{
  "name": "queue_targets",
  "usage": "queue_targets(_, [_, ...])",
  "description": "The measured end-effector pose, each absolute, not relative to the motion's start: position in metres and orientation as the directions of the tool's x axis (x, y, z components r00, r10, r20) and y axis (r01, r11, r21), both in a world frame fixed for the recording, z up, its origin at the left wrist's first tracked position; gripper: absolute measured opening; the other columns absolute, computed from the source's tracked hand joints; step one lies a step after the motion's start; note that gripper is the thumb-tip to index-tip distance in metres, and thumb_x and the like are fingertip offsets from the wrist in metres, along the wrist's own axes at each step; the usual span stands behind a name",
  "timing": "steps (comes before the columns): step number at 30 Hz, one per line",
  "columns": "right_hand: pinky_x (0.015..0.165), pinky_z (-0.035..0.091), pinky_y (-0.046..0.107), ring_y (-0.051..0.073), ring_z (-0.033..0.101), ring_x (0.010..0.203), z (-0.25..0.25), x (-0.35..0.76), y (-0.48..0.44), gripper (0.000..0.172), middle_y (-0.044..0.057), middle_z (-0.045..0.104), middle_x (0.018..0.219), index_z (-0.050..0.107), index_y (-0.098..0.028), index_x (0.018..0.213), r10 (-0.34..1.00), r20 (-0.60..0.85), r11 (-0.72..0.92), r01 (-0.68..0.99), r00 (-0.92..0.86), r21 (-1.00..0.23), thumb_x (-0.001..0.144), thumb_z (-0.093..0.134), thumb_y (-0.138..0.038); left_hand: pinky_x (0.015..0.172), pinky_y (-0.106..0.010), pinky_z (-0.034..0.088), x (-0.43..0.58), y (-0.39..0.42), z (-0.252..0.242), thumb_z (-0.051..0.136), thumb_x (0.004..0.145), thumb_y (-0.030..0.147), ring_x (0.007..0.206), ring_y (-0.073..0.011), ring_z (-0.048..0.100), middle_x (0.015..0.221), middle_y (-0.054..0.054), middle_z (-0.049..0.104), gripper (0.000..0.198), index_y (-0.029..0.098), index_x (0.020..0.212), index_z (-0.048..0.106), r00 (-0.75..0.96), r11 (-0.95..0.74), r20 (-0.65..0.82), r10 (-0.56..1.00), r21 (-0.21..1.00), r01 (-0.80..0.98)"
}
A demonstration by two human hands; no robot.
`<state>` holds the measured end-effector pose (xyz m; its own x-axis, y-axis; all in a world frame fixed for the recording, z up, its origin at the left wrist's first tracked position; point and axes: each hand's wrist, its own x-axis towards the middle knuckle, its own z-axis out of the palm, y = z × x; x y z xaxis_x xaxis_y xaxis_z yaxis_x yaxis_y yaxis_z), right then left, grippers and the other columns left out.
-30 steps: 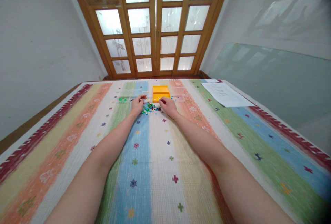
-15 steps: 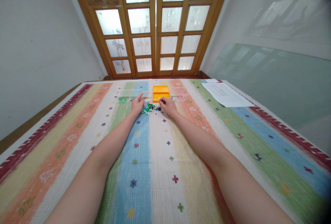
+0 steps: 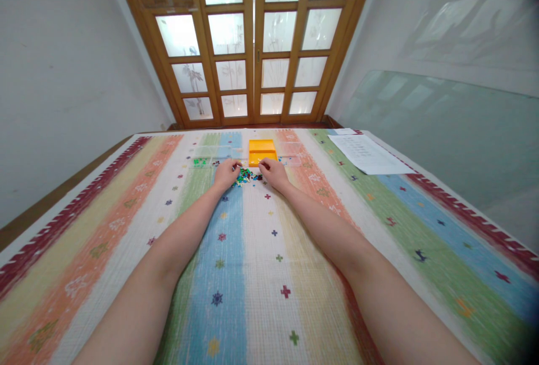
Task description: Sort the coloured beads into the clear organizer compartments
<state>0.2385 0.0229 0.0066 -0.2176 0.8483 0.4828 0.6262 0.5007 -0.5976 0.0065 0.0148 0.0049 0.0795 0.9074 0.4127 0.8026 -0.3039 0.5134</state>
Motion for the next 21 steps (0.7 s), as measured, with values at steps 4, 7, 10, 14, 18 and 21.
queue_targets(4, [0.072, 0.041, 0.028, 0.019, 0.064, 0.078, 0.0063, 0.2382, 0.0233, 0.016, 0.003, 0.075, 0.086, 0.073, -0.02, 0.089, 0.853, 0.475, 0.494, 0.632, -0.219, -0.597, 0.096, 0.059, -0.024, 0.088, -0.035, 0.048, 0.0064, 0.013, 0.005, 0.059, 0.088, 0.019, 0.091, -0.0235, 0.065, 0.093, -0.008, 0.073, 0.029, 0.022, 0.107, 0.081, 0.141, -0.281, 0.343, 0.929, 0.404, 0.87])
queue_targets(7, [0.073, 0.041, 0.028, 0.019, 0.064, 0.079, 0.0054, 0.2383, 0.0239, 0.016, 0.003, 0.075, 0.086, 0.073, -0.021, 0.089, 0.852, 0.474, 0.496, 0.63, -0.221, -0.597, 0.096, 0.059, -0.024, 0.085, -0.034, 0.047, 0.006, 0.0135, 0.0047, 0.058, 0.089, 0.02, 0.089, -0.0232, 0.065, 0.092, -0.007, 0.074, 0.032, 0.024, 0.111, 0.081, 0.141, -0.259, 0.309, 0.941, 0.385, 0.886])
queue_targets(10, [0.073, 0.041, 0.028, 0.019, 0.064, 0.079, 0.0049, 0.2386, 0.0242, 0.017, 0.003, 0.075, 0.087, 0.073, -0.021, 0.089, 0.851, 0.477, 0.498, 0.63, -0.222, -0.596, 0.096, 0.059, -0.025, 0.083, -0.033, 0.047, 0.0066, 0.0135, 0.0054, 0.059, 0.089, 0.021, 0.087, -0.023, 0.065, 0.093, -0.007, 0.075, 0.033, 0.025, 0.113, 0.081, 0.141, -0.251, 0.285, 0.948, 0.395, 0.884])
queue_targets(14, [0.074, 0.041, 0.028, 0.019, 0.064, 0.079, 0.0056, 0.2384, 0.0237, 0.017, 0.003, 0.075, 0.087, 0.074, -0.021, 0.09, 0.853, 0.472, 0.493, 0.638, -0.221, -0.592, 0.096, 0.059, -0.025, 0.081, -0.031, 0.046, 0.0079, 0.0122, 0.0069, 0.061, 0.088, 0.022, 0.085, -0.0223, 0.065, 0.09, -0.006, 0.074, 0.03, 0.023, 0.112, 0.08, 0.13, -0.234, 0.265, 0.956, 0.414, 0.88])
queue_targets(18, [0.073, 0.041, 0.027, 0.018, 0.064, 0.078, 0.0061, 0.2382, 0.0231, 0.017, 0.003, 0.075, 0.086, 0.073, -0.02, 0.089, 0.851, 0.474, 0.498, 0.629, -0.225, -0.597, 0.096, 0.059, -0.025, 0.077, -0.031, 0.046, 0.0083, 0.012, 0.0062, 0.063, 0.088, 0.022, 0.083, -0.0223, 0.066, 0.088, -0.006, 0.075, 0.026, 0.022, 0.108, 0.079, 0.116, -0.23, 0.28, 0.953, 0.418, 0.879])
queue_targets(21, [0.074, 0.042, 0.027, 0.019, 0.064, 0.079, 0.0068, 0.2384, 0.0225, 0.017, 0.003, 0.075, 0.087, 0.073, -0.021, 0.09, 0.857, 0.464, 0.492, 0.624, -0.224, -0.607, 0.096, 0.058, -0.025, 0.076, -0.032, 0.047, 0.0083, 0.0128, 0.0048, 0.063, 0.087, 0.022, 0.083, -0.0236, 0.066, 0.088, -0.007, 0.075, 0.025, 0.022, 0.106, 0.079, 0.098, -0.221, 0.302, 0.948, 0.409, 0.885])
